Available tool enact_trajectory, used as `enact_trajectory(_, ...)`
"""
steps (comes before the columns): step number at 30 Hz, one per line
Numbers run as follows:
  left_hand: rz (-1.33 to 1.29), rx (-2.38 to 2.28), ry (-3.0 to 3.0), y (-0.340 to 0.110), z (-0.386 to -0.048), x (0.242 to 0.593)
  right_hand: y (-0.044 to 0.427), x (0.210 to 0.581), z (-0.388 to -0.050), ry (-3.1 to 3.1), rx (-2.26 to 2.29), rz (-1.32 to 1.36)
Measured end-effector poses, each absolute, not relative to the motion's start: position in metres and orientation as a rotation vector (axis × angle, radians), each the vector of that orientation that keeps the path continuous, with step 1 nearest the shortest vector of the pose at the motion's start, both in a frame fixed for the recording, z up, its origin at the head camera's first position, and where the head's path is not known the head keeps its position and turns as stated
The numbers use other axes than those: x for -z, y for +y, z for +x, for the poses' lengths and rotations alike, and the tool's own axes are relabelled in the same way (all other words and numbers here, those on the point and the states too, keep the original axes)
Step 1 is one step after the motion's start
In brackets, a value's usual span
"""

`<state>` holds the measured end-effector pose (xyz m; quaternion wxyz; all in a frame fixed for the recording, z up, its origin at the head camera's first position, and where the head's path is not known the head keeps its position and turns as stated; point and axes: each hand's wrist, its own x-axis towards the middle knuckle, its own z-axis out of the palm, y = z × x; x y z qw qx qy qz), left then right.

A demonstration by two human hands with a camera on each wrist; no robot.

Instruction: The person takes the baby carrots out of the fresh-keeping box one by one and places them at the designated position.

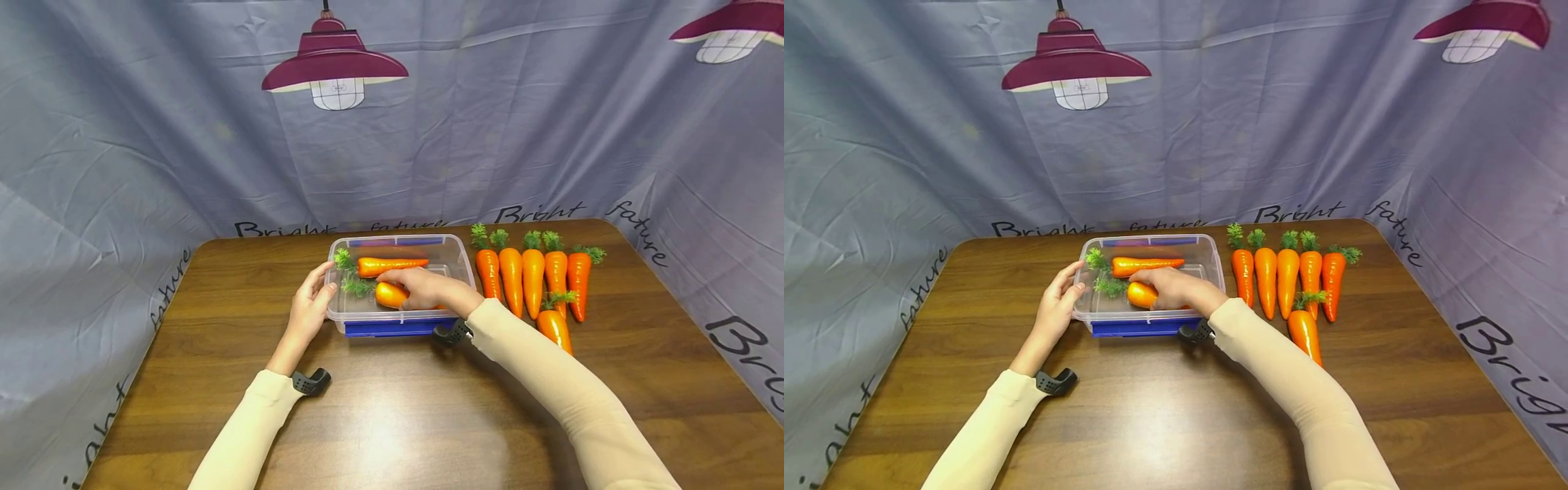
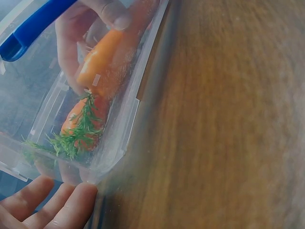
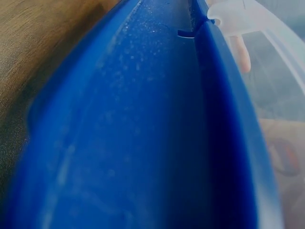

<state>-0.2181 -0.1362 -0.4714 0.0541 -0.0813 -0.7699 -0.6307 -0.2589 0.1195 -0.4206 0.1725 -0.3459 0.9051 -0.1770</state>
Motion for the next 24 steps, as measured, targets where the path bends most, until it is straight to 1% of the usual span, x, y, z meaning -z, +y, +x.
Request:
enact_trajectory(6, -0.249, 1.909, -2.350, -0.137, -0.218, 0.472, 0.122, 0.420, -0.257, 2.579, 0.615, -0.911)
enact_trajectory(12, -0.247, 1.904, -2.354, -0.137, -0.218, 0.472, 0.129, 0.411, -0.257, 2.617, 0.735, -0.876)
enact_trajectory(17, -0.261, 1.900, -2.354, -0.137, -0.217, 0.471, 0.140, 0.397, -0.260, 2.559, 1.009, -0.848)
enact_trajectory(20, -0.266, 1.901, -2.349, -0.137, -0.218, 0.472, 0.152, 0.385, -0.262, 2.476, 1.263, -0.751)
enact_trajectory(24, -0.260, 1.906, -2.336, -0.137, -0.219, 0.473, 0.175, 0.366, -0.262, 2.354, 1.552, -0.521)
